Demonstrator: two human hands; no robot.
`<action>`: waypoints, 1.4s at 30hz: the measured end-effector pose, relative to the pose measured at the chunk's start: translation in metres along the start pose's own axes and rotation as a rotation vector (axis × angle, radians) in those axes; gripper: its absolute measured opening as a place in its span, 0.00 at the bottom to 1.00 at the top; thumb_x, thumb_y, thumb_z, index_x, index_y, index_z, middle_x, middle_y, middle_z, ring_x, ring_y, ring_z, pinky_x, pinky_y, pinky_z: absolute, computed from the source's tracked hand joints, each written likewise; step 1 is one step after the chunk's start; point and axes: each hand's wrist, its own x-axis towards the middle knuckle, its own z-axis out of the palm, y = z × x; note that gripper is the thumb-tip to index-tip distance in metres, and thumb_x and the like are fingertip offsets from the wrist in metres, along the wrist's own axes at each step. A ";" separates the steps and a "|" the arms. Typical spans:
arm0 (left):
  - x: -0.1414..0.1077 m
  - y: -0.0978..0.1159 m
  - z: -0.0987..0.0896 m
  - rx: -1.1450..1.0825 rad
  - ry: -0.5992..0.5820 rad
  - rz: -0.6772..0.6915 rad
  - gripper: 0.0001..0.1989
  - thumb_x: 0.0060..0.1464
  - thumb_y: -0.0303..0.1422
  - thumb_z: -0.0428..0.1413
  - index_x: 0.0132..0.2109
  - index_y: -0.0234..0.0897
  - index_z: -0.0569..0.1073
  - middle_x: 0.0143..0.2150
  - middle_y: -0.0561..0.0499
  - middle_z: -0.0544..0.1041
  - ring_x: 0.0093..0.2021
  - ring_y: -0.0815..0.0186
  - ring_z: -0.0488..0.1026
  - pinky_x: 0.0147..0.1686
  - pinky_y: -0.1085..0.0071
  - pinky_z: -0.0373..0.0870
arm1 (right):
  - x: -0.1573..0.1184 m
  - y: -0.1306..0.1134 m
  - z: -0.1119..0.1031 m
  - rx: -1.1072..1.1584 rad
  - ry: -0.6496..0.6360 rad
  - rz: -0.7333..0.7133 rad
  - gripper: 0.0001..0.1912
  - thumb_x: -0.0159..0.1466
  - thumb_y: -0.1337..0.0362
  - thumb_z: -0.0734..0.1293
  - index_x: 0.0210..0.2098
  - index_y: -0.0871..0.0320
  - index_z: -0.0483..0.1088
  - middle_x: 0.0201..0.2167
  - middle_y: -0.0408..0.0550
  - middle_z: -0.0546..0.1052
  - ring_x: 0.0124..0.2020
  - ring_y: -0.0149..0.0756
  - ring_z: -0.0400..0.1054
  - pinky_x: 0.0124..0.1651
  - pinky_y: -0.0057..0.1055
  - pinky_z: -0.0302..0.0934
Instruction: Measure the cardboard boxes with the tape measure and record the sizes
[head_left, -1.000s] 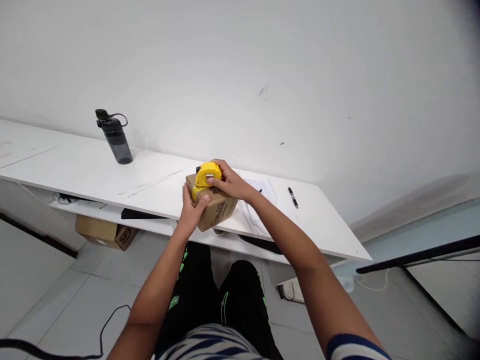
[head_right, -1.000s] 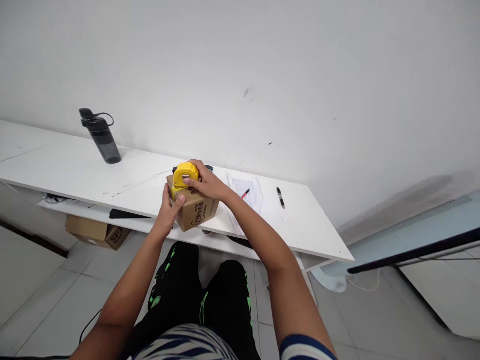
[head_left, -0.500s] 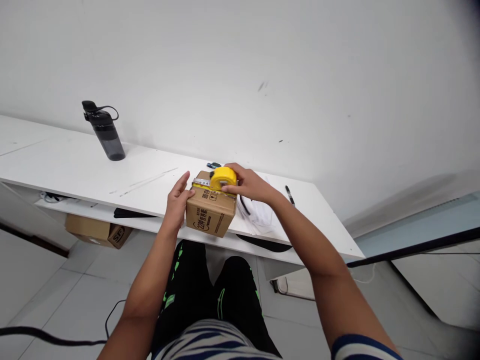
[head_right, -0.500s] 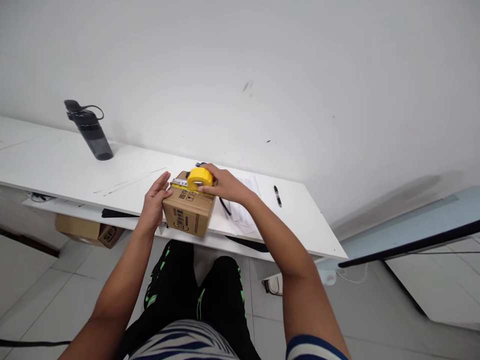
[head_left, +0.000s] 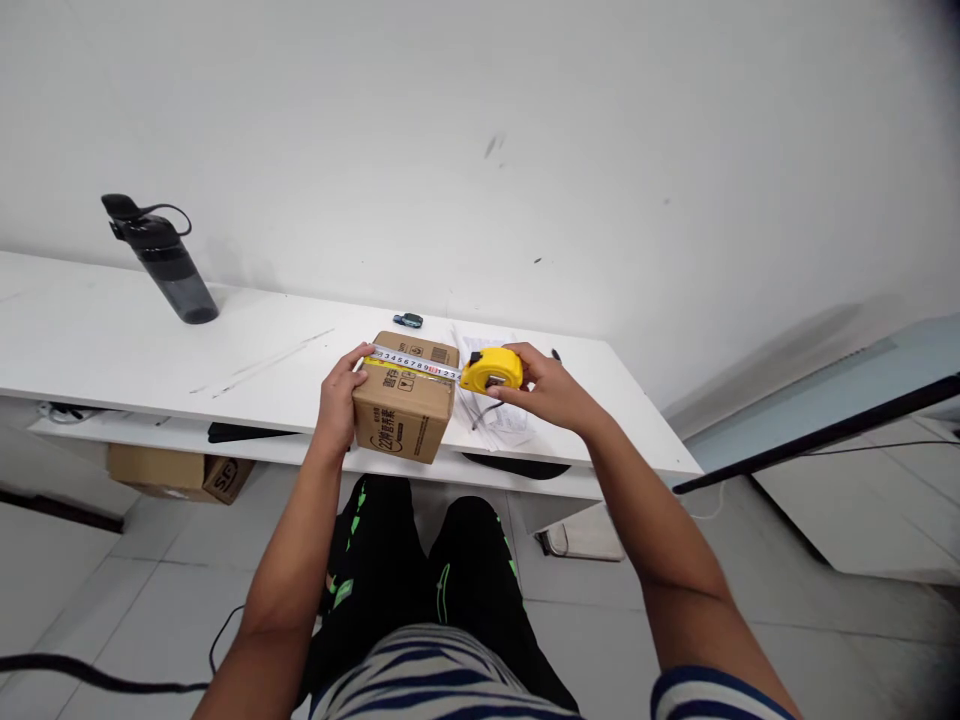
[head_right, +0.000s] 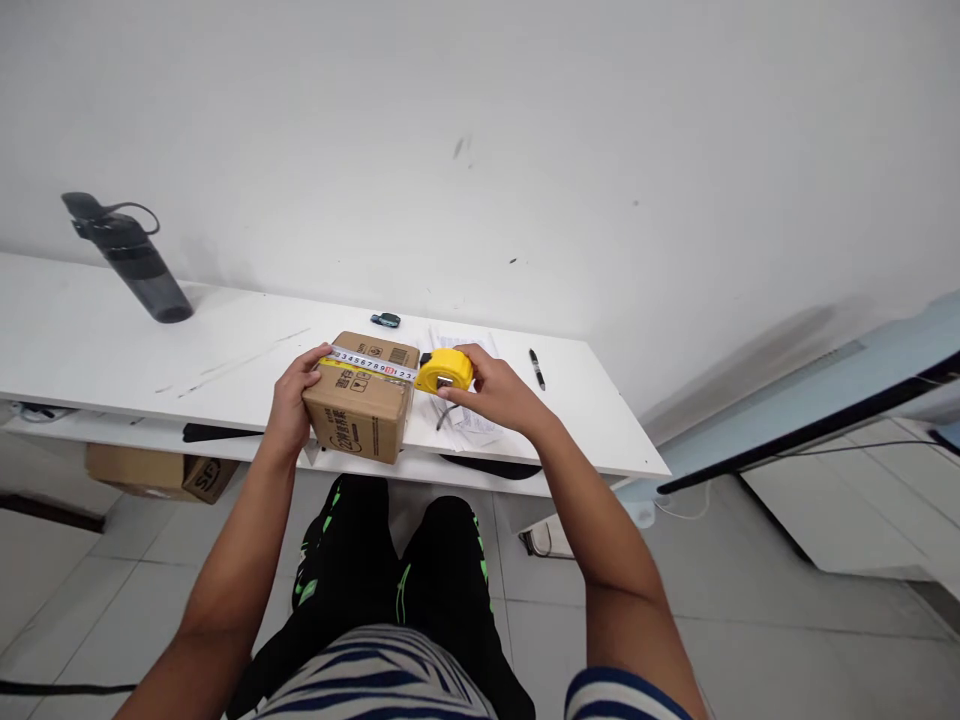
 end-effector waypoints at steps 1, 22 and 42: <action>-0.001 0.000 0.001 -0.005 0.005 -0.008 0.21 0.48 0.32 0.52 0.50 0.39 0.78 0.60 0.49 0.73 0.63 0.51 0.66 0.65 0.53 0.58 | 0.004 -0.004 0.002 -0.007 0.025 -0.026 0.29 0.58 0.45 0.71 0.53 0.53 0.66 0.44 0.49 0.76 0.36 0.40 0.69 0.37 0.37 0.65; -0.020 0.004 0.029 0.451 0.395 0.337 0.19 0.57 0.30 0.52 0.57 0.42 0.67 0.68 0.46 0.58 0.70 0.59 0.51 0.69 0.59 0.46 | 0.007 -0.064 0.096 0.016 0.407 -0.314 0.31 0.61 0.39 0.64 0.55 0.52 0.65 0.51 0.55 0.75 0.53 0.50 0.68 0.67 0.53 0.46; -0.154 -0.056 0.116 0.047 -0.020 -0.099 0.28 0.56 0.58 0.48 0.41 0.37 0.75 0.38 0.45 0.80 0.40 0.57 0.77 0.41 0.62 0.74 | -0.135 0.016 0.105 0.265 0.179 -0.054 0.39 0.66 0.35 0.45 0.61 0.54 0.62 0.46 0.54 0.77 0.46 0.46 0.73 0.49 0.41 0.66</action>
